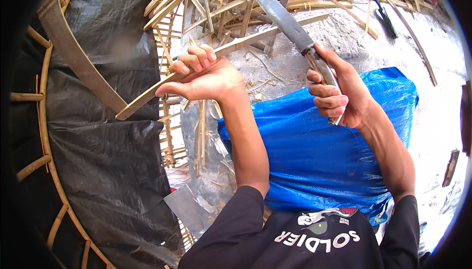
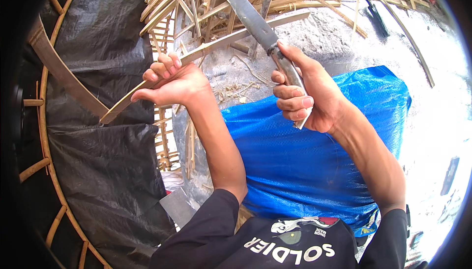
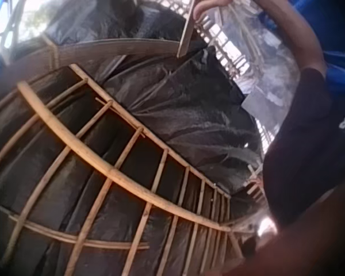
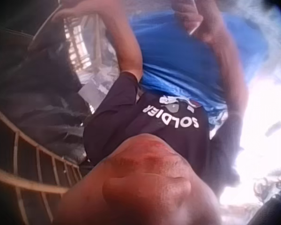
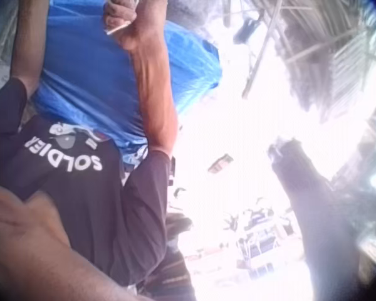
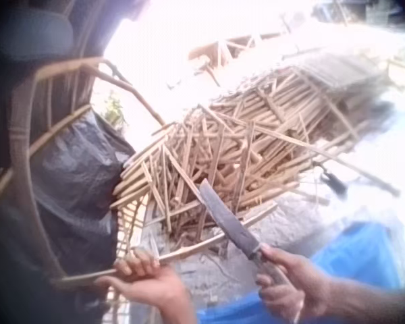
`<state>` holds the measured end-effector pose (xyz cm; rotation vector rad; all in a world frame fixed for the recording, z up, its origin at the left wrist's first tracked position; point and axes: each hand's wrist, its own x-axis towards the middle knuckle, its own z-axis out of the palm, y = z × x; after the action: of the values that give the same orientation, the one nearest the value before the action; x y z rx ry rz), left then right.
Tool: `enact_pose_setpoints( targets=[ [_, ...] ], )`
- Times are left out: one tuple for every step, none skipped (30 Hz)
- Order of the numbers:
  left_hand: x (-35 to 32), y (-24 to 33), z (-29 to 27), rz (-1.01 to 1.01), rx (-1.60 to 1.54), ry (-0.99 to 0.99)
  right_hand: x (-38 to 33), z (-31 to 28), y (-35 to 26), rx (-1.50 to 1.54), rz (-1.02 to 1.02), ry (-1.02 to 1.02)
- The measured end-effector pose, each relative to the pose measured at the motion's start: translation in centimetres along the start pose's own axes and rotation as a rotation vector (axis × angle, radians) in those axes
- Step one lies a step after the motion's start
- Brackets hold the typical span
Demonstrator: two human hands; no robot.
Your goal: The person joins bamboo pieces together, then shaves and carves a wooden strip using a knife.
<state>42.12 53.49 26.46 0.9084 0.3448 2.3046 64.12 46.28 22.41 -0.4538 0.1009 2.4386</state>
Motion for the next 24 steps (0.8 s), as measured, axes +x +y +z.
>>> enact_pose_setpoints(
  targets=[
    [-0.3,-0.4,0.3,-0.034,0.025,0.031,-0.1,0.3,0.2,-0.018,0.034,-0.009],
    [-0.7,-0.8,0.6,-0.068,0.05,0.063,-0.3,0.7,0.6,-0.038,0.068,-0.018],
    [-1.0,-1.1,1.0,-0.065,0.078,0.06,-0.2,0.9,1.1,-0.081,0.125,-0.065],
    [-0.9,-1.1,1.1,-0.063,0.074,0.057,-0.4,1.9,1.6,-0.2,0.12,-0.014],
    [-0.6,-0.6,1.1,-0.076,0.071,0.058,-0.7,2.8,2.2,-0.261,0.096,-0.013],
    [-0.2,-0.2,1.0,-0.087,0.068,0.059,-0.9,3.5,2.6,-0.321,0.073,-0.013],
    [0.0,0.0,0.9,-0.104,0.048,0.05,-1.0,3.5,2.5,-0.292,0.086,-0.002],
    [0.3,0.2,0.5,-0.094,0.046,0.048,-0.9,3.1,2.3,-0.301,0.088,-0.008],
    [0.7,0.3,0.0,-0.101,0.05,0.079,-0.6,2.3,1.8,-0.262,0.059,-0.009],
    [0.9,0.4,-0.2,-0.109,0.047,0.115,-0.5,1.6,1.2,-0.226,0.029,-0.002],
    [1.3,0.9,0.1,-0.109,0.049,0.194,-0.2,1.3,0.6,-0.203,-0.032,0.019],
    [1.9,1.6,-0.2,-0.093,0.044,0.194,0.4,0.7,0.0,-0.189,-0.093,0.028],
    [2.8,2.5,-1.0,-0.087,0.036,0.203,0.9,0.5,-0.8,-0.149,-0.117,0.076],
    [3.6,3.2,-1.2,-0.078,0.021,0.208,0.9,0.8,-1.6,-0.115,-0.146,0.121],
    [4.2,3.9,-1.3,-0.085,-0.026,0.208,0.3,1.4,-2.2,-0.103,-0.18,0.183],
    [4.0,4.3,-0.4,-0.091,-0.002,0.31,-0.3,1.6,-2.5,-0.089,-0.216,0.243],
    [3.9,4.8,0.3,-0.124,-0.008,0.337,-1.1,1.8,-2.4,-0.076,-0.237,0.217],
    [4.2,5.3,0.5,-0.14,-0.009,0.35,-1.4,2.5,-2.0,-0.065,-0.256,0.231],
    [4.0,5.6,0.0,-0.164,-0.083,0.336,-2.1,3.1,-1.3,-0.095,-0.28,0.261],
    [3.5,5.5,-0.3,-0.195,-0.161,0.321,-2.9,3.5,-0.7,-0.169,-0.307,0.244],
    [2.9,6.1,0.0,-0.221,-0.193,0.322,-3.1,4.1,0.6,-0.199,-0.302,0.252],
    [2.6,6.4,0.6,-0.255,-0.237,0.323,-3.7,4.7,1.2,-0.234,-0.308,0.268],
    [2.5,6.5,1.1,-0.265,-0.238,0.302,-3.7,5.4,1.8,-0.309,-0.287,0.265],
    [2.6,6.6,1.3,-0.273,-0.261,0.279,-3.4,6.4,2.5,-0.381,-0.266,0.266]
  ],
)
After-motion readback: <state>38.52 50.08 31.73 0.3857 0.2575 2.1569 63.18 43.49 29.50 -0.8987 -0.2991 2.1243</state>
